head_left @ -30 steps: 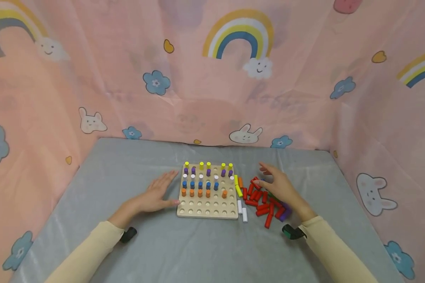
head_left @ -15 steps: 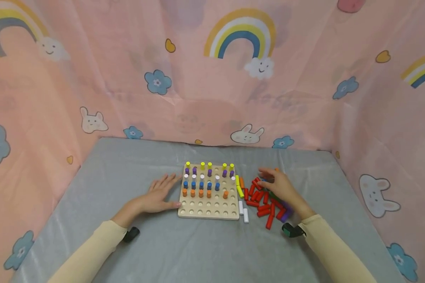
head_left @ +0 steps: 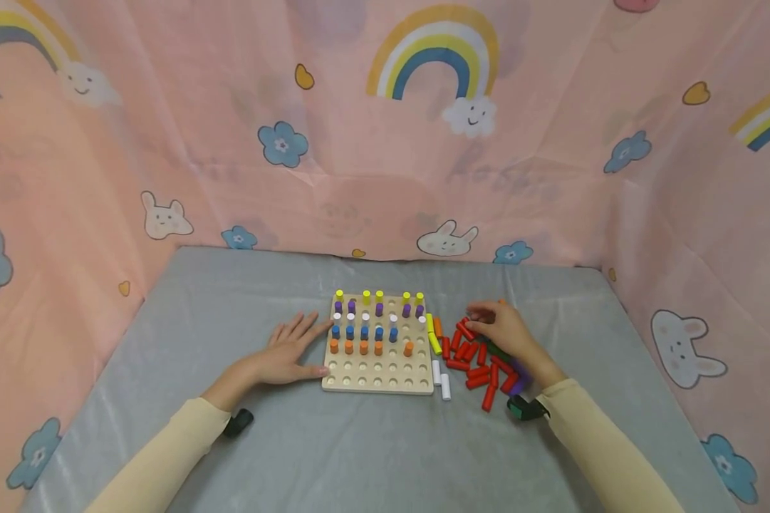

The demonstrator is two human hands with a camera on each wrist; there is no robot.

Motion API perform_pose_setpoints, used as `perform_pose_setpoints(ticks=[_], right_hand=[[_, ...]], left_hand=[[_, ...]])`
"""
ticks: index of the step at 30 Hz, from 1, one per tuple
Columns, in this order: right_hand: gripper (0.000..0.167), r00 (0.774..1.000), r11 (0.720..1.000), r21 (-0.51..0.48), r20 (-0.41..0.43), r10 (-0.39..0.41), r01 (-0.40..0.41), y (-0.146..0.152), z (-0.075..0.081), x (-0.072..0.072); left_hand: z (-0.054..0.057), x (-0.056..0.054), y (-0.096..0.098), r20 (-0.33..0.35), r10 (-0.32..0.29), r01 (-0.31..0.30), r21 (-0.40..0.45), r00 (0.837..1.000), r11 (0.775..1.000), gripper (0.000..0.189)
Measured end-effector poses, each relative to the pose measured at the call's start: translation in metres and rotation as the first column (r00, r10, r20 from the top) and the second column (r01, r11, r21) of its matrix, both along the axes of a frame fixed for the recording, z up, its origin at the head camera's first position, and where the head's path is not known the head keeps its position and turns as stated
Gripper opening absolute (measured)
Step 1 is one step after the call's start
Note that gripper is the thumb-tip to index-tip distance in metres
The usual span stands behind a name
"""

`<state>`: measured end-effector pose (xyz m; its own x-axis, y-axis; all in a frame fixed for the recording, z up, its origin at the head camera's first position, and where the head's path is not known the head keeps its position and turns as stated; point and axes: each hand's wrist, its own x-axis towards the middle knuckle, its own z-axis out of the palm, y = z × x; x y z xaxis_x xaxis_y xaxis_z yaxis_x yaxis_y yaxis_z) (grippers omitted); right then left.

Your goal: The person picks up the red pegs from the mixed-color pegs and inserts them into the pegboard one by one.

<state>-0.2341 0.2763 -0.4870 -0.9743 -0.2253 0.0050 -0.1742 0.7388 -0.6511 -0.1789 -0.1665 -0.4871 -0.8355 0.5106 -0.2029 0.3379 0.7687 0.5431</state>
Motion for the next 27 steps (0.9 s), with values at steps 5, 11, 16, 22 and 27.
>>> perform_pose_setpoints(ticks=[5,11,16,22,27], right_hand=[[0.034,1.0,1.0,-0.005,0.027,-0.01,0.01,-0.0013,0.0009,-0.001],[0.03,0.998,1.0,0.01,0.049,-0.026,0.025,-0.0028,-0.0012,-0.0043],[0.027,0.998,0.999,0.026,0.057,-0.022,0.021,-0.0053,-0.002,-0.0069],[0.024,0.998,0.999,0.023,0.062,-0.028,0.026,-0.0036,-0.0042,-0.0084],[0.023,0.997,0.999,0.041,0.066,-0.029,0.027,-0.0015,-0.0031,-0.0077]], left_hand=[[-0.0009,-0.0003,0.0002,-0.004,0.0,0.0,-0.014,1.0,1.0,0.091],[-0.0043,0.0005,0.0001,-0.042,-0.01,0.009,-0.03,0.999,1.0,0.09],[-0.0009,0.0021,0.0001,-0.038,-0.001,-0.002,-0.056,0.999,0.998,0.089],[-0.0008,0.0002,0.0015,-0.036,-0.005,0.002,-0.084,0.999,0.996,0.09],[-0.0011,-0.0011,0.0028,-0.029,-0.009,0.006,-0.101,1.0,0.995,0.09]])
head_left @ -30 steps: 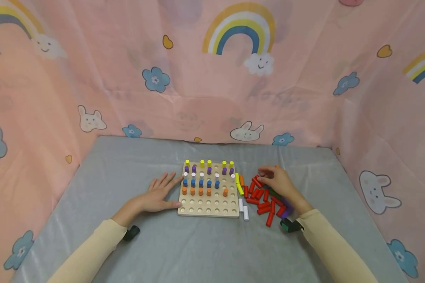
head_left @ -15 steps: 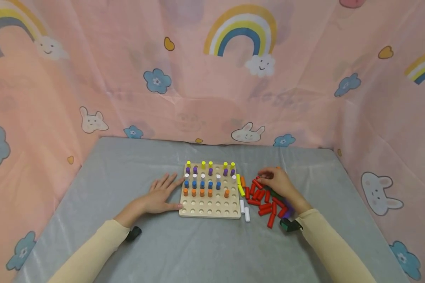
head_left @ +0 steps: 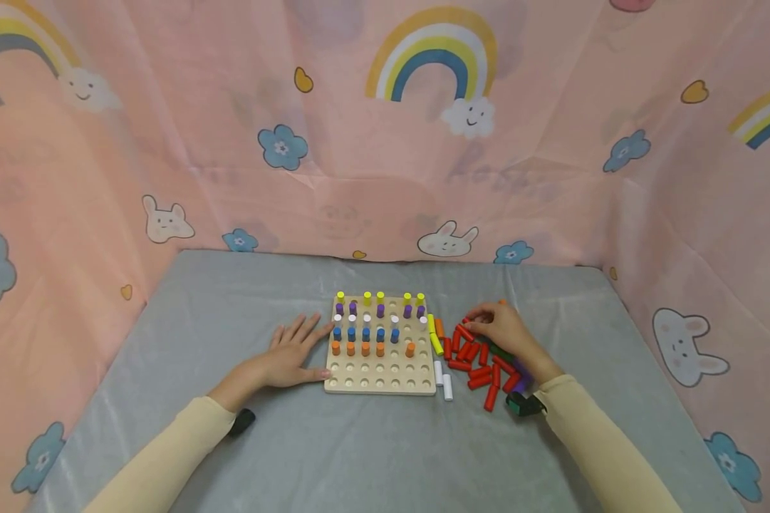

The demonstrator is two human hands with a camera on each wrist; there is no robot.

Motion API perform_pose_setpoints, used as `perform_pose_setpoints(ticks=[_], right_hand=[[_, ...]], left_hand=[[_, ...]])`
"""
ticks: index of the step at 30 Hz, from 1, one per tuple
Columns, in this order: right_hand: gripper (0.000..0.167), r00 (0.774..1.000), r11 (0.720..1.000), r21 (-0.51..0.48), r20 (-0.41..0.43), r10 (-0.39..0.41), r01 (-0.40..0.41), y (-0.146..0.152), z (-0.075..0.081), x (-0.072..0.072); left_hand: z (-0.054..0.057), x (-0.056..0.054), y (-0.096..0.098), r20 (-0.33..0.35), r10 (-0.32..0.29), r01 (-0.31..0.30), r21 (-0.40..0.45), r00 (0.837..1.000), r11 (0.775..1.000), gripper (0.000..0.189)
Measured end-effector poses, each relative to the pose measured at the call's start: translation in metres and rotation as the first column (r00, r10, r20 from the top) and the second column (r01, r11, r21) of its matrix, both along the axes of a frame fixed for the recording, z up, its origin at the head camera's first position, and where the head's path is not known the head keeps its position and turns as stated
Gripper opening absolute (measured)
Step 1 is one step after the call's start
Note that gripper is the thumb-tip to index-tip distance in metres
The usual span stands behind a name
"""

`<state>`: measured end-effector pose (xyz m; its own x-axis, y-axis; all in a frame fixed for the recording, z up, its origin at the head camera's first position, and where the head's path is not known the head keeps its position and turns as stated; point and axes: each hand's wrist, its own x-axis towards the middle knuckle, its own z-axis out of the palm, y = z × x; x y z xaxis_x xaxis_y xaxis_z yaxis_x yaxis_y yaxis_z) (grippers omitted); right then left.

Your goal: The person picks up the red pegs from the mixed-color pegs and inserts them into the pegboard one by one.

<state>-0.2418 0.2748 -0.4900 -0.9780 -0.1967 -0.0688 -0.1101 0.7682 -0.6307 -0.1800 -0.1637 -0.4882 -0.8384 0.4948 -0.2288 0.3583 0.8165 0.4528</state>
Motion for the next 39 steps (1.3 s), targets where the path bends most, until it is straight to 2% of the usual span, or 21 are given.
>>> perform_pose_setpoints(ticks=[15,21,25,31,39], right_hand=[[0.023,0.998,0.999,-0.031,-0.053,-0.018,0.017,0.001,-0.003,-0.002],[0.026,0.999,0.996,-0.075,-0.024,-0.044,0.042,-0.001,0.002,-0.001],[0.026,0.998,0.996,-0.086,-0.039,-0.039,0.036,-0.002,0.007,0.0],[0.026,0.998,0.996,-0.084,-0.065,-0.024,0.019,-0.003,0.011,0.0],[0.026,0.998,0.995,-0.101,-0.048,-0.028,0.023,-0.007,0.018,0.003]], left_hand=[[0.005,0.001,0.005,-0.014,-0.011,0.01,-0.041,1.0,0.999,0.092],[0.002,0.0,0.004,-0.007,-0.003,0.002,-0.069,1.0,0.998,0.092],[-0.001,-0.002,0.003,0.007,-0.001,0.002,-0.075,1.0,0.997,0.094],[0.002,-0.001,0.005,-0.003,-0.001,0.0,-0.084,1.0,0.996,0.093],[0.002,-0.001,0.005,-0.002,-0.005,0.005,-0.074,1.0,0.997,0.094]])
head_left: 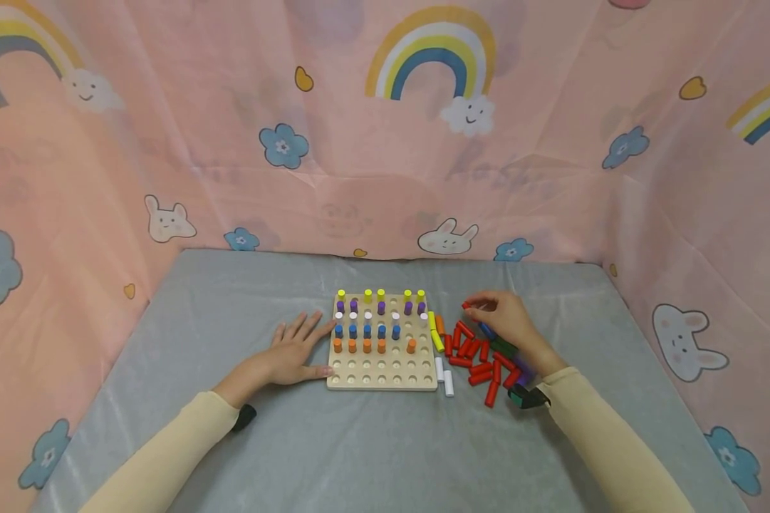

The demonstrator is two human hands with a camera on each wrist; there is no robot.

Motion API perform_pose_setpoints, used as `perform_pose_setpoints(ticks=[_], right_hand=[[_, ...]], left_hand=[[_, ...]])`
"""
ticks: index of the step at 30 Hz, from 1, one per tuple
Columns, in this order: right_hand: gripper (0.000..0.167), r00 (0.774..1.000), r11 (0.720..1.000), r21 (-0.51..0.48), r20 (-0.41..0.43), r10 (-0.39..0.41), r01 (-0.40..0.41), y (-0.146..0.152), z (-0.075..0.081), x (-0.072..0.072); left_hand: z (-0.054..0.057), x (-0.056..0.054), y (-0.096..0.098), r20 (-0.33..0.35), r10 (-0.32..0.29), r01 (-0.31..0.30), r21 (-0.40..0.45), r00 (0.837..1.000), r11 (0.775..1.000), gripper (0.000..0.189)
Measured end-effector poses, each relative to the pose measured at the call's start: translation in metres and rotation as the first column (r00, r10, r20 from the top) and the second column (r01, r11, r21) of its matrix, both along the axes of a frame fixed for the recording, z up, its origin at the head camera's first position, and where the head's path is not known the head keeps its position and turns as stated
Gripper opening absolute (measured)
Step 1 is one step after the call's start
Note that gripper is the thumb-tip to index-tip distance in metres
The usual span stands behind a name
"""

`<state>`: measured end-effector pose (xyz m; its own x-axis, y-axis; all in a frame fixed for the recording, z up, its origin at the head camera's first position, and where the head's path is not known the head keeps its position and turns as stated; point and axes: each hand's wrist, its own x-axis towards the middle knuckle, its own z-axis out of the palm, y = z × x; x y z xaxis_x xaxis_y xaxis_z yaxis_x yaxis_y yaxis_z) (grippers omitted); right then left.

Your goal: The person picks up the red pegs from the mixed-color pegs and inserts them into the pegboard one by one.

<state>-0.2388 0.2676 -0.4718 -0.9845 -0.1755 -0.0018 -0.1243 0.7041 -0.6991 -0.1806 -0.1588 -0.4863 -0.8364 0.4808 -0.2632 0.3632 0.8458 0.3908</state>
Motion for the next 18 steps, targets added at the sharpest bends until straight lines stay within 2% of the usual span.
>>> perform_pose_setpoints(ticks=[5,13,18], right_hand=[[0.023,1.0,1.0,-0.015,-0.017,0.012,-0.012,-0.006,0.007,0.004],[0.02,0.994,0.999,-0.009,-0.098,0.05,-0.051,-0.014,0.01,0.009],[0.019,0.992,0.998,-0.019,-0.108,0.064,-0.067,-0.019,0.012,0.011]], left_hand=[[-0.003,-0.001,-0.002,-0.001,-0.008,0.008,0.006,1.0,1.0,0.097],[-0.007,-0.001,-0.002,-0.004,-0.002,0.002,0.006,1.0,1.0,0.094],[-0.008,-0.002,-0.003,0.002,-0.003,0.003,0.002,1.0,1.0,0.094]])
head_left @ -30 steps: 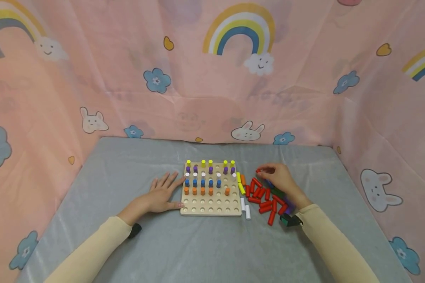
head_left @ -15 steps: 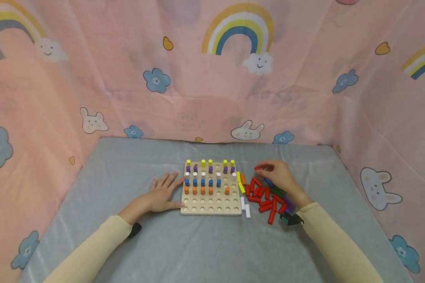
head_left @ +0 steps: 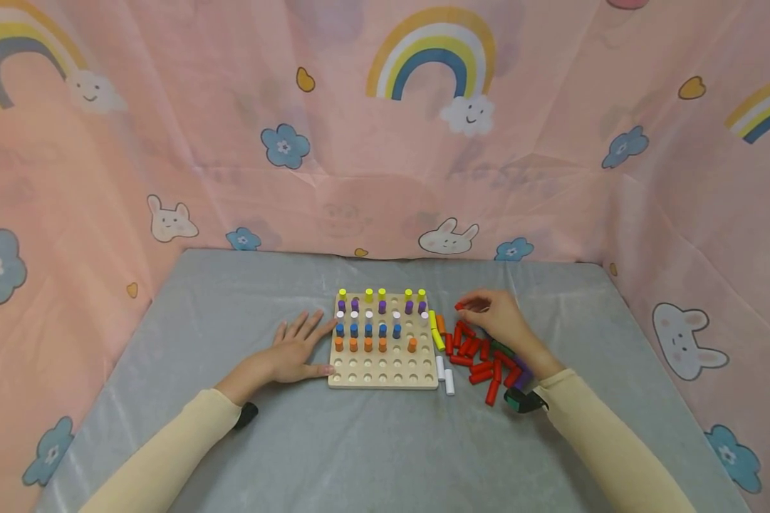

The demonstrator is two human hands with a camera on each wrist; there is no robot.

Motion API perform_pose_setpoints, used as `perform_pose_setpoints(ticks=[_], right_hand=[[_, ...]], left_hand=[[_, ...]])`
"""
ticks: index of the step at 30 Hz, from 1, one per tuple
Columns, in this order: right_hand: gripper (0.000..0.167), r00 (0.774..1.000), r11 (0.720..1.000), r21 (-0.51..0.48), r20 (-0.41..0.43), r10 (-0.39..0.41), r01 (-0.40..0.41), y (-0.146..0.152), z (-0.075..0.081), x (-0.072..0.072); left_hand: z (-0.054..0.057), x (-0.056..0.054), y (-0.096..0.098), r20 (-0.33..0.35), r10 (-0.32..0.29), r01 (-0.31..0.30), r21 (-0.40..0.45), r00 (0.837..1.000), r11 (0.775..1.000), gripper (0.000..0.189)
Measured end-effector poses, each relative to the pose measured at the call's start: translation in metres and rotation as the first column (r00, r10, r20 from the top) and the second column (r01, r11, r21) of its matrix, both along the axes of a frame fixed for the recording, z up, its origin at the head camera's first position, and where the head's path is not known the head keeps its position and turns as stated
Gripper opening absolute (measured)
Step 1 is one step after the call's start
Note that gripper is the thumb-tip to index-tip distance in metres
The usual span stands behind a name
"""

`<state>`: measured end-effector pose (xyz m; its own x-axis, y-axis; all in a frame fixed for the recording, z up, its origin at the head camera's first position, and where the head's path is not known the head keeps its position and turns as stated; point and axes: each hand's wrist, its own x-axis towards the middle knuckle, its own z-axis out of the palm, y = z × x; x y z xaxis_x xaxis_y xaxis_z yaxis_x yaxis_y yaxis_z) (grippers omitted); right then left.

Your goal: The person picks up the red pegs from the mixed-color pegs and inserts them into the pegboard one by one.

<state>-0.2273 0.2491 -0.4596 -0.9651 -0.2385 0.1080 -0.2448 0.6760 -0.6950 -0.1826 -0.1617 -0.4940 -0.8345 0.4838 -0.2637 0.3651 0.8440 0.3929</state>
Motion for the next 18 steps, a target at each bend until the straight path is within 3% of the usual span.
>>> perform_pose_setpoints(ticks=[7,13,18], right_hand=[[0.017,1.0,1.0,-0.028,0.013,-0.004,0.005,-0.01,0.004,0.008],[0.019,0.997,0.998,-0.068,0.074,0.004,0.001,-0.021,0.008,0.017],[0.019,0.997,0.995,-0.091,0.063,0.037,-0.031,-0.03,0.01,0.024]], left_hand=[[0.013,0.002,0.004,0.007,-0.001,0.001,-0.01,1.0,1.0,0.093],[0.014,0.003,0.005,0.006,0.007,-0.006,-0.031,1.0,1.0,0.091],[0.013,0.003,0.004,0.007,0.006,-0.005,-0.038,1.0,0.999,0.091]])
